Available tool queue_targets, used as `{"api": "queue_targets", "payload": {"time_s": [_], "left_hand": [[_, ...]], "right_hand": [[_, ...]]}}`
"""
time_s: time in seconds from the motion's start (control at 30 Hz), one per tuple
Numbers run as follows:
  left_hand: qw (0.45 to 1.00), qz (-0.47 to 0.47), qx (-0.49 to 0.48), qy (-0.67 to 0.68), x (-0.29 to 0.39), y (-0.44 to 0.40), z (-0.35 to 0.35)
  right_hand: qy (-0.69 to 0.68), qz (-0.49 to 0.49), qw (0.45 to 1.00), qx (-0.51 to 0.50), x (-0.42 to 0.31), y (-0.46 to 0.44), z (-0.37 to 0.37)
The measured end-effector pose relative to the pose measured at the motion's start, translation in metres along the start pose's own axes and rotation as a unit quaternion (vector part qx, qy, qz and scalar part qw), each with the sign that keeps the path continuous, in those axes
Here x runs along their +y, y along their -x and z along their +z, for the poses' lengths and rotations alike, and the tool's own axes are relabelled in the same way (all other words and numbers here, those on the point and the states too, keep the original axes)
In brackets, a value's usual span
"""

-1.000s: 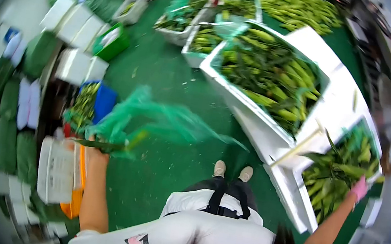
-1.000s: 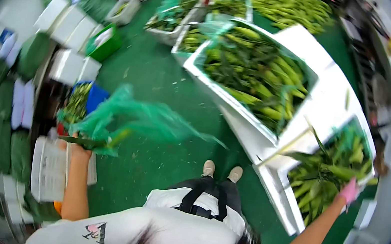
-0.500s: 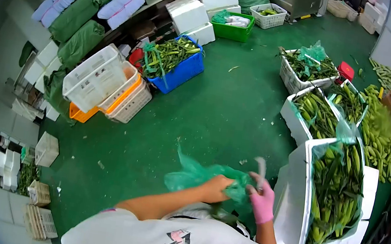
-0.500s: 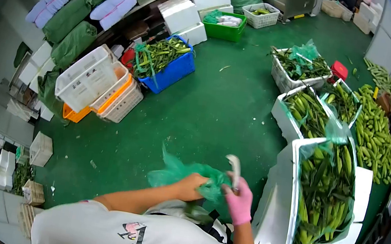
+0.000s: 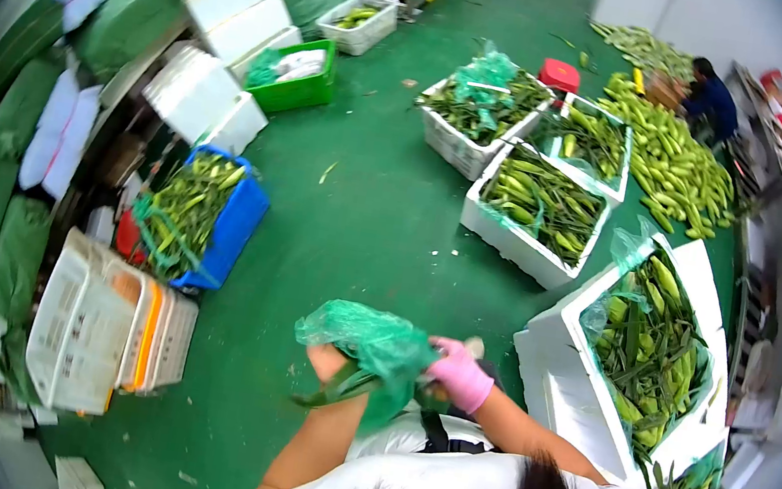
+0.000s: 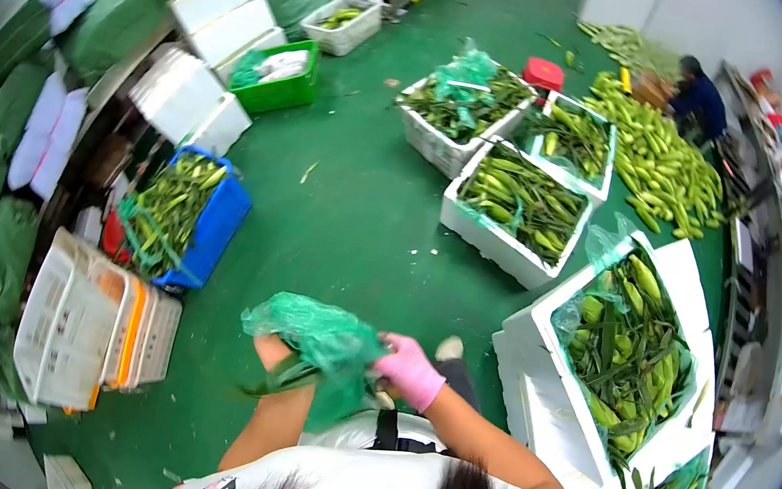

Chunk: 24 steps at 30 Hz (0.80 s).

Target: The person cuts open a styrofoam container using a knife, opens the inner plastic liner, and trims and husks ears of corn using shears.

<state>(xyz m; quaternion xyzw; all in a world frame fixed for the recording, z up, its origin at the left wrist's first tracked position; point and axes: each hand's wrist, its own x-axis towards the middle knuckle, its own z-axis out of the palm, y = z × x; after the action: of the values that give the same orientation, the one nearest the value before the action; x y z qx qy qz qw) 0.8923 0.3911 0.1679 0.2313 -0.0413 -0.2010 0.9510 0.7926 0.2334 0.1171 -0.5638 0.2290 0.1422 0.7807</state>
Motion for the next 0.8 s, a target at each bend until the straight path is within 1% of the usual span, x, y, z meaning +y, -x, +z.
{"api": "queue_targets", "payload": {"time_s": [0.03, 0.07, 0.1, 0.13, 0.17, 0.2, 0.23, 0.3, 0.37, 0.4, 0.43, 0.5, 0.57, 0.6, 0.67, 0.7, 0.73, 0.77, 0.8], "left_hand": [[0.997, -0.011, -0.068, -0.030, -0.007, -0.024, -0.010], [0.983, -0.111, 0.101, -0.103, -0.014, -0.042, -0.010], [0.964, -0.192, 0.159, -0.091, -0.032, -0.066, -0.032], [0.931, -0.233, 0.120, -0.254, -0.046, -0.088, -0.056], [0.871, -0.262, 0.076, -0.408, -0.055, -0.113, -0.059], [0.834, -0.320, 0.075, -0.442, -0.066, -0.131, -0.058], [0.848, -0.328, 0.028, -0.415, -0.078, -0.151, -0.063], [0.836, -0.347, -0.055, -0.421, -0.082, -0.200, -0.061], [0.824, -0.343, 0.003, -0.452, -0.076, -0.259, -0.048], [0.813, -0.345, 0.036, -0.467, -0.065, -0.281, -0.043], [0.810, -0.324, 0.065, -0.485, -0.054, -0.305, -0.044], [0.809, -0.272, 0.127, -0.505, -0.041, -0.349, -0.051], [0.810, -0.234, 0.192, -0.502, -0.024, -0.380, -0.044], [0.809, -0.223, 0.226, -0.495, -0.017, -0.390, -0.046], [0.806, -0.214, 0.278, -0.477, -0.009, -0.407, -0.057], [0.804, -0.220, 0.294, -0.468, -0.008, -0.408, -0.066], [0.802, -0.228, 0.306, -0.460, -0.006, -0.413, -0.075], [0.796, -0.248, 0.309, -0.458, -0.005, -0.419, -0.084], [0.789, -0.269, 0.311, -0.457, -0.005, -0.425, -0.092]], "right_hand": [[-0.093, 0.037, 0.991, 0.084, -0.025, -0.012, -0.011], [-0.218, 0.018, 0.973, 0.077, -0.024, -0.041, -0.037], [-0.339, -0.007, 0.938, 0.069, -0.020, -0.068, -0.069], [-0.374, -0.032, 0.925, 0.048, -0.036, -0.078, -0.091], [-0.406, -0.058, 0.912, 0.023, -0.055, -0.090, -0.112], [-0.428, -0.025, 0.901, 0.069, -0.069, -0.109, -0.129], [-0.485, 0.002, 0.869, 0.099, -0.065, -0.134, -0.158], [-0.457, -0.034, 0.870, 0.184, -0.102, -0.184, -0.202], [-0.288, -0.052, 0.915, 0.277, -0.135, -0.254, -0.253], [-0.302, -0.052, 0.915, 0.260, -0.166, -0.278, -0.271], [-0.314, -0.056, 0.916, 0.243, -0.208, -0.306, -0.290], [-0.252, -0.112, 0.927, 0.253, -0.288, -0.366, -0.329], [-0.337, -0.180, 0.896, 0.224, -0.343, -0.453, -0.381], [-0.236, -0.317, 0.893, 0.217, -0.377, -0.487, -0.396], [-0.228, -0.427, 0.853, 0.195, -0.464, -0.534, -0.401], [-0.320, -0.398, 0.838, 0.191, -0.502, -0.552, -0.401], [-0.296, -0.391, 0.842, 0.226, -0.521, -0.582, -0.414], [-0.217, -0.446, 0.828, 0.263, -0.541, -0.608, -0.420], [-0.141, -0.495, 0.801, 0.305, -0.561, -0.635, -0.426]]}}
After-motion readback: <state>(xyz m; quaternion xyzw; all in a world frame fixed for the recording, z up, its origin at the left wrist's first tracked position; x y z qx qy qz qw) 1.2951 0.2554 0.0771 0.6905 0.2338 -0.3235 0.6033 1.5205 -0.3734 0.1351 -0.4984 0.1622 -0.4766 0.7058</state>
